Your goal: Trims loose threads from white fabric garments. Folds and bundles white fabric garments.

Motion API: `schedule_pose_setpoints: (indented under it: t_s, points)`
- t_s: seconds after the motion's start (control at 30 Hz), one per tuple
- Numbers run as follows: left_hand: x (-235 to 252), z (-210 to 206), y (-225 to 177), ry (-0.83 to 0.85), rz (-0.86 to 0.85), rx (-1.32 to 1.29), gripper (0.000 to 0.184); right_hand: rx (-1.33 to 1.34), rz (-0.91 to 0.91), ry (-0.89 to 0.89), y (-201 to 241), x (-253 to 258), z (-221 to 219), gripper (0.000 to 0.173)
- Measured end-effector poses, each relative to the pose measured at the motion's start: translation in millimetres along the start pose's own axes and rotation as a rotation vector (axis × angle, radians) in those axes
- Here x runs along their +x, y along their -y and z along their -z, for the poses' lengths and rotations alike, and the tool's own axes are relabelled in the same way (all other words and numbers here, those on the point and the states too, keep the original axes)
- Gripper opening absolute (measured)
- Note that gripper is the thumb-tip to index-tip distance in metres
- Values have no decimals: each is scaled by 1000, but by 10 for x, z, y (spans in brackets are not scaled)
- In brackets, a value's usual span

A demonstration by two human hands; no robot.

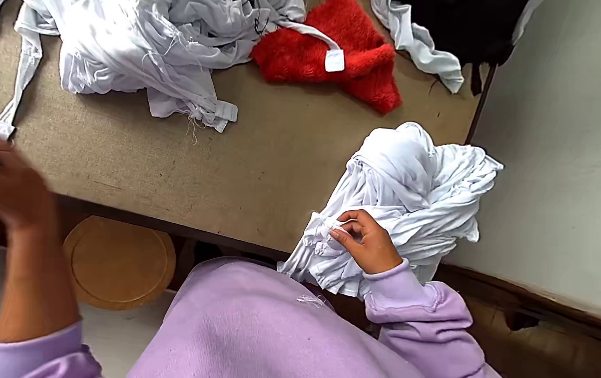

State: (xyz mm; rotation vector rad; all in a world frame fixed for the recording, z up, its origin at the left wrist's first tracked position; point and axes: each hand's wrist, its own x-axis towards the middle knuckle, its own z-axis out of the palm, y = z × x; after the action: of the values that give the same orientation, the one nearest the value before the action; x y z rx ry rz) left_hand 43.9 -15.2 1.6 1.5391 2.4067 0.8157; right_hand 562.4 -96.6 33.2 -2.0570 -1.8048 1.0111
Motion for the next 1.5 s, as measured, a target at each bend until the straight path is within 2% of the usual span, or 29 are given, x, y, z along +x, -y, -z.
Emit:
schedule_pose_setpoints:
  t_s: [0.03,0.07,0.13,0.2,0.3,0.4,0.6,0.77,0.9,1.23,1.5]
  points:
    - [-345,-114,-320,47,-131,-116,47,52,-11,17,-35,21,28,31]
    - [-709,-223,-658,144,-187,-235,47,102,-7,38,-71,45,51,27]
    - [-1422,-420,-1276,335,-226,-420,47,188,52,68,-138,95,72,17]
    - [-1974,-615,-1743,420,-332,-525,39,275,141,116,-193,136,89,8]
    - [-2497,-842,-2188,449,-467,-517,37,346,242,215,-263,165,131,14]
    - [-2820,-937,-2431,406,-455,-422,40,395,310,348,-329,188,205,28]
    - [-3201,-942,-2593,312,-375,-213,38,476,472,422,-413,163,340,36]
    - [-3364,-958,-2694,177,-397,-66,39,488,491,483,-457,174,394,43]
    - [-3408,-950,-2725,134,-407,-1,39,485,528,495,-468,143,384,45]
    - [-3467,-940,-2726,108,-413,-55,41,501,607,503,-486,28,331,44]
    - [-3547,-986,-2696,60,-408,-116,35,497,623,507,-477,-22,298,47]
